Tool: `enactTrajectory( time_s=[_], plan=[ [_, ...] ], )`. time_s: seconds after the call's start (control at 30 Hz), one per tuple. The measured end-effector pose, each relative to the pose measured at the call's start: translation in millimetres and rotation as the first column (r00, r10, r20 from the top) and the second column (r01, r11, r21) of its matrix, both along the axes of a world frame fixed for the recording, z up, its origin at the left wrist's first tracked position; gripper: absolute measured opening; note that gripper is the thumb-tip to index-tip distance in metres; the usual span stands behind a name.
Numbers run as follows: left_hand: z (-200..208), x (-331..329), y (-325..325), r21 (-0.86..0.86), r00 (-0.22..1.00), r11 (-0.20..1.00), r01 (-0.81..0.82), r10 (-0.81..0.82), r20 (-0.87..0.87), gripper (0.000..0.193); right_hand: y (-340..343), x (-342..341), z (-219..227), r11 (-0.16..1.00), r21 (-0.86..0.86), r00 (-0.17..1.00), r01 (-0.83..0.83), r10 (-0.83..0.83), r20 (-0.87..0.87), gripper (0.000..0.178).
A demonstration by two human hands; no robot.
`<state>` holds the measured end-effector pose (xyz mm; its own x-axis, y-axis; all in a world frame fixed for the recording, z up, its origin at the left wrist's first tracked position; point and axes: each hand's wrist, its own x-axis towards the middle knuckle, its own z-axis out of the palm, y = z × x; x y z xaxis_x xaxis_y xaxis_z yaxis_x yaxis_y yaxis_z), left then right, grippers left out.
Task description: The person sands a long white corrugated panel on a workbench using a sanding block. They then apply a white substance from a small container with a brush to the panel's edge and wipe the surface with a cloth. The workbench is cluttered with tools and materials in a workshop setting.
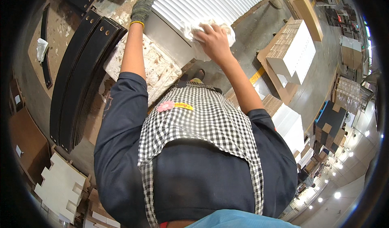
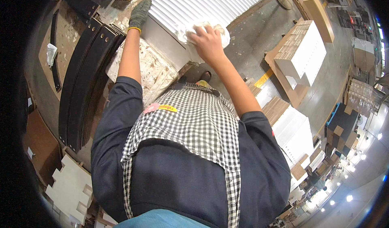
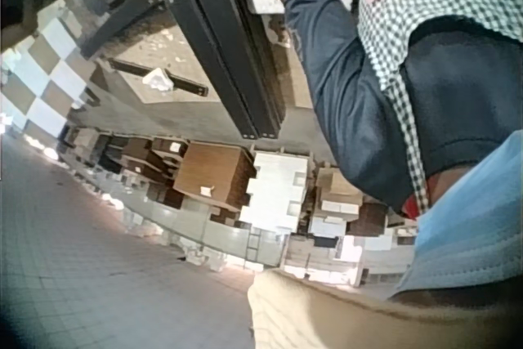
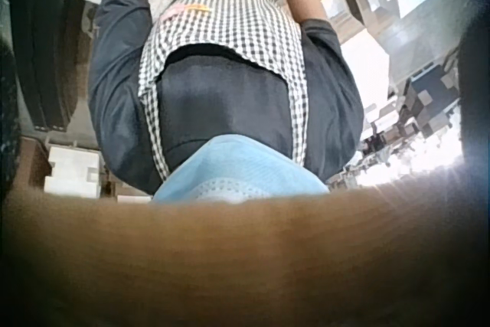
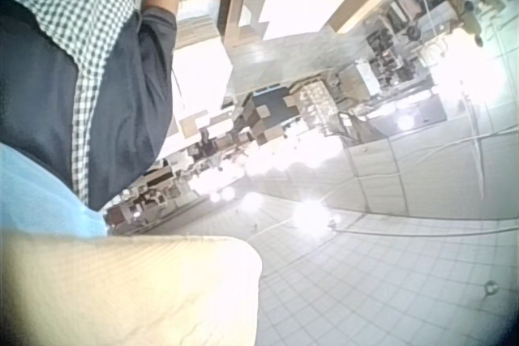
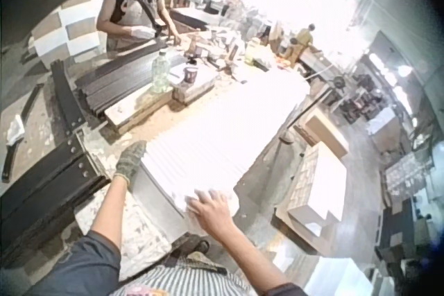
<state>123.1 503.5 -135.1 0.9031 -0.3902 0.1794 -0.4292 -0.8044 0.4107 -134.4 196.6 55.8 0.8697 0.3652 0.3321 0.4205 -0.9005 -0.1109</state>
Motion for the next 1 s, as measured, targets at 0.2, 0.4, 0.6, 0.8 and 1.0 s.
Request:
enactTrajectory(
  time_s=[0.2, 0.4, 0.6, 0.8, 1.0],
  plan=[
    [-6, -3, 21, -0.381, 0.981, 0.912, -0.154, 0.187, 0.050, 0.052, -59, -34, 54, 0.990, -0.141, 0.739, 0.004, -0.098, -0.667, 0.017],
    [74, -44, -18, -0.701, 0.769, 0.335, -0.630, 0.147, -0.622, 0.076, 9, 7, 55, 0.965, 0.221, 0.953, 0.145, -0.076, -0.293, 0.043],
    [61, -38, -16, -0.588, 0.706, 0.437, -0.681, 0.178, -0.685, 0.091, 103, 102, -52, 0.998, 0.017, 0.967, 0.056, -0.050, -0.251, 0.047],
    [42, -36, -25, -0.778, 0.789, 0.151, -0.609, 0.219, -0.575, 0.080, 183, 272, -38, 0.992, -0.082, 0.819, -0.098, 0.034, -0.572, 0.023],
    [196, -198, -58, -0.589, 0.962, 0.764, -0.264, 0.256, -0.099, 0.057, 111, 219, -21, 0.994, 0.015, 0.984, 0.110, -0.106, -0.144, 0.032]
  ],
)
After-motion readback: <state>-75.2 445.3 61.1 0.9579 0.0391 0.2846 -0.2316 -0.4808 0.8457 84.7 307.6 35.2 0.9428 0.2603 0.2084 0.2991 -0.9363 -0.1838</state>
